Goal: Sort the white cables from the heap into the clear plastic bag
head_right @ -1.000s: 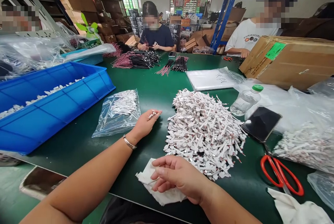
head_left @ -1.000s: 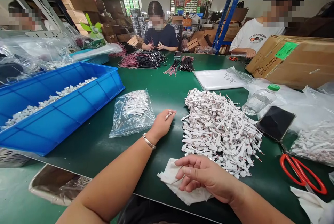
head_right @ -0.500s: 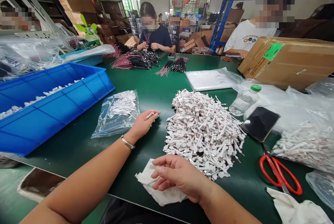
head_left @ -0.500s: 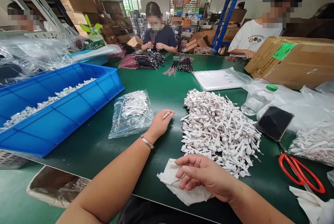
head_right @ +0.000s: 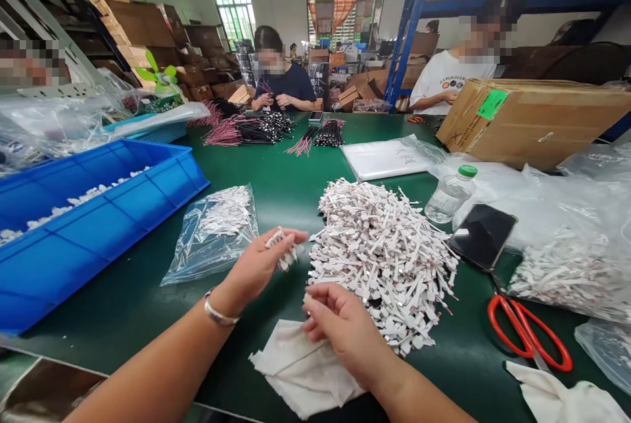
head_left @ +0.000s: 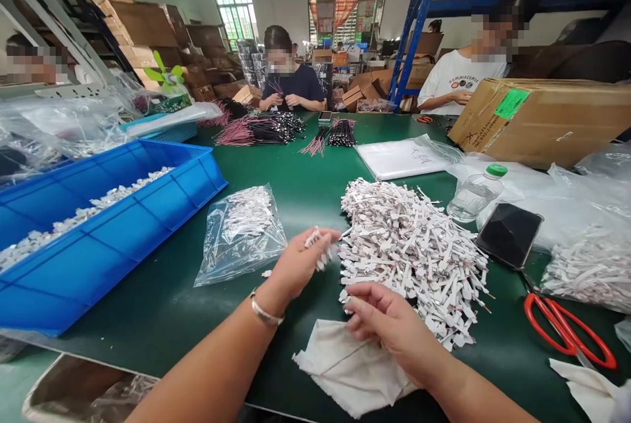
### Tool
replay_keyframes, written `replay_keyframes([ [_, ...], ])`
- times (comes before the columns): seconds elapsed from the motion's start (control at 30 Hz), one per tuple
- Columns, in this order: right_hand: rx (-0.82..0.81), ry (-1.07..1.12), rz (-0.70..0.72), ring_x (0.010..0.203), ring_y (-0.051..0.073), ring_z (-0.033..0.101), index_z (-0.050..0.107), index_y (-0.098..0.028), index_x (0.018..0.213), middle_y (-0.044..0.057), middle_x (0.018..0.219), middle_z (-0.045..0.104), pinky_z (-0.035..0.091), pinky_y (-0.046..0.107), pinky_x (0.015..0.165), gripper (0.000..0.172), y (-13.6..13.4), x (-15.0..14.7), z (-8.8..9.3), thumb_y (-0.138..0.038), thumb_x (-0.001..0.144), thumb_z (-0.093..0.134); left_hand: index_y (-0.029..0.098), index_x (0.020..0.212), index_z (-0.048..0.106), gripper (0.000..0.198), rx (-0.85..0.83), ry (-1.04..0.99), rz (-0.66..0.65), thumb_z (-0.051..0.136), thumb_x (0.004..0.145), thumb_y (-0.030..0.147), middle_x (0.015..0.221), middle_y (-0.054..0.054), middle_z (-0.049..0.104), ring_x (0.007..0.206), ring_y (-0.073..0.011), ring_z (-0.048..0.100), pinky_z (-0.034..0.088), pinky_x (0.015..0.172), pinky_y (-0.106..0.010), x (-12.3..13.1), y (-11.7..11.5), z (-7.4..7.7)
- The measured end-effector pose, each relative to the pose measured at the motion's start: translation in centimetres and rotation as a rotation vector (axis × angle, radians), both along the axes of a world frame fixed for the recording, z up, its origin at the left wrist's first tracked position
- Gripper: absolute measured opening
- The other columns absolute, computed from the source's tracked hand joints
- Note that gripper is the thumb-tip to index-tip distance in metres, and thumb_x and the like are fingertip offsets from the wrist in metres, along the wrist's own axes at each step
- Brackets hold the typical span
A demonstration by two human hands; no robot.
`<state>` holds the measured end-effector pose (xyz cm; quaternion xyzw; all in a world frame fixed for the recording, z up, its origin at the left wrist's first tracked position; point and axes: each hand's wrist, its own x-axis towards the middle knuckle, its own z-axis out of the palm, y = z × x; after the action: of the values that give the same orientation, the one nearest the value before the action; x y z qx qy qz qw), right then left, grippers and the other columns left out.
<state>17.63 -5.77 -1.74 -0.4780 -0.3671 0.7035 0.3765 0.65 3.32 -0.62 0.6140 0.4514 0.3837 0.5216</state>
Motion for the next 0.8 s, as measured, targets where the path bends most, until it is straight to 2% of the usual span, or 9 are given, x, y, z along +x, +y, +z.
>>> replay_keyframes([
  [0.1,0.198,-0.047,-0.068,0.097,0.019,0.057,0.052,-0.023,0.117,0.007,0.112,0.056,0.049,0.031,0.079,0.045,0.5,0.2,0.2,-0.041,0.078,0.063,0.019,0.108,0.064,0.036,-0.093,-0.039,-0.258,0.049,0.086,0.042,0.113,-0.01,0.064,0.104,-0.0232,0.057,0.041,0.091,-0.036,0.9,-2.5,1.1],
  [0.2,0.349,-0.023,0.063,0.113,0.02,0.049,0.052,-0.023,0.119,0.007,0.121,0.054,0.04,0.035,0.096,0.037,0.5,0.2,0.5,-0.033,0.083,0.059,0.025,0.115,0.061,0.033,-0.001,0.033,-0.456,0.044,0.089,0.037,0.121,-0.006,0.061,0.128,-0.0247,0.039,0.014,0.11,-0.046,1.3,-4.0,1.5],
  [0.27,0.396,-0.051,0.172,0.111,0.021,0.051,0.057,-0.021,0.114,0.008,0.118,0.057,0.039,0.036,0.097,0.03,0.3,0.1,0.6,-0.03,0.085,0.056,0.029,0.12,0.057,0.034,0.099,0.104,-0.56,0.041,0.091,0.034,0.127,-0.004,0.057,0.135,-0.0237,0.026,-0.005,0.11,-0.049,1.4,-4.5,1.8],
  [0.33,0.381,-0.083,0.245,0.1,0.021,0.057,0.061,-0.019,0.106,0.008,0.107,0.062,0.046,0.035,0.088,0.025,0.2,0.3,0.5,-0.028,0.083,0.058,0.031,0.124,0.053,0.035,0.173,0.149,-0.643,0.04,0.092,0.031,0.133,-0.004,0.051,0.137,-0.0241,0.02,-0.01,0.108,-0.052,1.3,-4.7,2.2],
  [0.47,0.197,-0.132,0.357,0.066,0.016,0.061,0.066,-0.016,0.081,0.002,0.066,0.062,0.05,0.03,0.067,0.014,-0.1,0.7,0.0,-0.029,0.076,0.064,0.029,0.12,0.056,0.033,0.161,0.136,-0.746,0.038,0.092,0.029,0.137,-0.003,0.046,0.138,-0.0242,0.017,-0.006,0.109,-0.052,1.3,-5.1,2.7],
  [0.57,0.038,-0.065,0.371,0.053,0.014,0.061,0.06,-0.017,0.096,-0.002,0.055,0.059,0.05,0.028,0.057,0.03,-0.3,0.4,-0.3,-0.039,0.077,0.064,0.024,0.114,0.061,0.032,0.006,0.007,-0.701,0.041,0.091,0.033,0.133,-0.006,0.051,0.133,-0.0253,0.03,0.018,0.109,-0.046,1.6,-5.2,2.0],
  [0.67,-0.051,0.042,0.302,0.048,0.013,0.062,0.051,-0.016,0.11,0.0,0.065,0.063,0.046,0.021,0.045,0.045,-0.4,-0.1,-0.5,-0.045,0.077,0.063,0.021,0.116,0.058,0.038,-0.313,-0.129,-0.58,0.047,0.087,0.043,0.121,-0.012,0.059,0.088,-0.0207,0.064,0.051,0.07,-0.03,1.9,-5.2,1.0],
  [0.73,-0.084,0.084,0.286,0.048,0.012,0.063,0.05,-0.015,0.109,0.002,0.072,0.064,0.045,0.019,0.044,0.044,-0.4,-0.2,-0.4,-0.043,0.078,0.062,0.019,0.114,0.057,0.042,-0.476,-0.178,-0.535,0.05,0.084,0.047,0.114,-0.013,0.061,0.056,-0.0107,0.06,0.045,0.045,-0.021,2.1,-5.2,0.7],
  [0.8,-0.113,0.106,0.291,0.05,0.011,0.063,0.051,-0.014,0.105,0.003,0.073,0.064,0.045,0.018,0.045,0.04,-0.3,-0.2,-0.3,-0.042,0.078,0.062,0.016,0.106,0.06,0.04,-0.52,-0.21,-0.504,0.052,0.083,0.048,0.113,-0.013,0.061,0.052,-0.0082,0.057,0.04,0.039,-0.017,2.3,-5.3,0.7],
])
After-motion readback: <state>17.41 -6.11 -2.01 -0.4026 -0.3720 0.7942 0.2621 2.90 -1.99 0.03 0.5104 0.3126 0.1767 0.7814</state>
